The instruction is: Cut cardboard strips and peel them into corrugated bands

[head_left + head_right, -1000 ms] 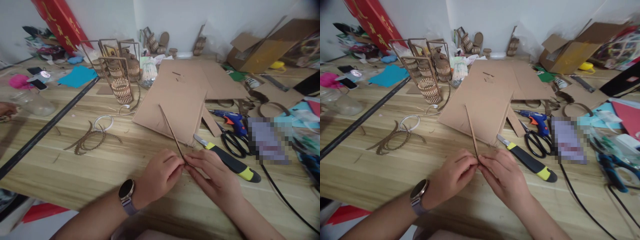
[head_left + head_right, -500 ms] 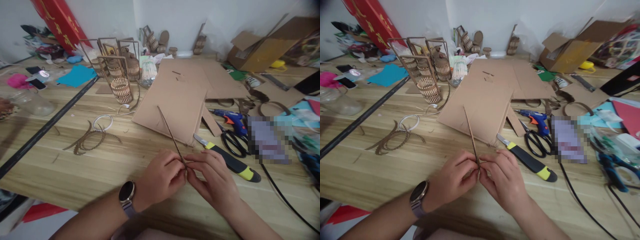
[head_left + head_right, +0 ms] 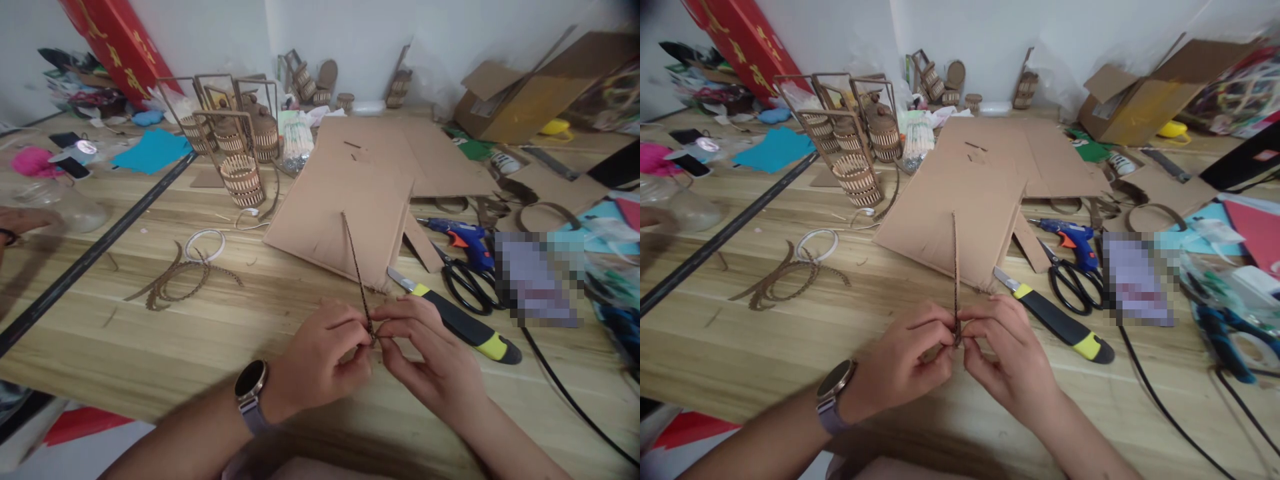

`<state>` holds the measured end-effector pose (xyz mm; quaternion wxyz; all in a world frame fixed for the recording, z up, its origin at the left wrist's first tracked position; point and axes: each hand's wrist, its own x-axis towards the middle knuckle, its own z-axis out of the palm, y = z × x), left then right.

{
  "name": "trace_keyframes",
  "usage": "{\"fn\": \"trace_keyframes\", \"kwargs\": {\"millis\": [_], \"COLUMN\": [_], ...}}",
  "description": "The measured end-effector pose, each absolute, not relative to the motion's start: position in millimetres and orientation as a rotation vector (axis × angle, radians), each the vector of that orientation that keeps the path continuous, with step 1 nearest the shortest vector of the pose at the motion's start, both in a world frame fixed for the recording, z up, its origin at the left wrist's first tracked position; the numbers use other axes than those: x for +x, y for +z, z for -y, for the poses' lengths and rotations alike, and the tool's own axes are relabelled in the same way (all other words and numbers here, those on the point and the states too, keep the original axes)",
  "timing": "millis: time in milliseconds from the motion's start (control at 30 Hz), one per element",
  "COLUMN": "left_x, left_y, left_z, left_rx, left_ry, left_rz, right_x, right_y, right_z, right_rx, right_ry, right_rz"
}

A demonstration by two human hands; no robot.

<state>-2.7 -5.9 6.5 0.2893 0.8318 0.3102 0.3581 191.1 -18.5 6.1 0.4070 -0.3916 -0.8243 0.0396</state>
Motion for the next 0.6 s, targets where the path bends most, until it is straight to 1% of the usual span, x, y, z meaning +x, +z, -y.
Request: {"fn": "trace_keyframes", "kwargs": {"millis": [133,300,600], "left_x": [-2.1,0.1,4.3], "left_y": [6.3,3.5,0.3], "left_z": [7.0,6.7,9.2], "left_rx": [2.167,2.112,2.023], "left_ry": [0.983,1.029,0.9], "left_rz": [-0.853,-0.952,-1.161], "right_x": [191.0,190.2,184.5], "right_y": [8.9,6.7,-4.9], "right_z": [18.0,19.7,22.9], "right_rx": [-0.985,-1.005,-1.008], "right_ry": [0.084,-0.047,-0.076], "right_rz": [2.086,2.078,2.075]}}
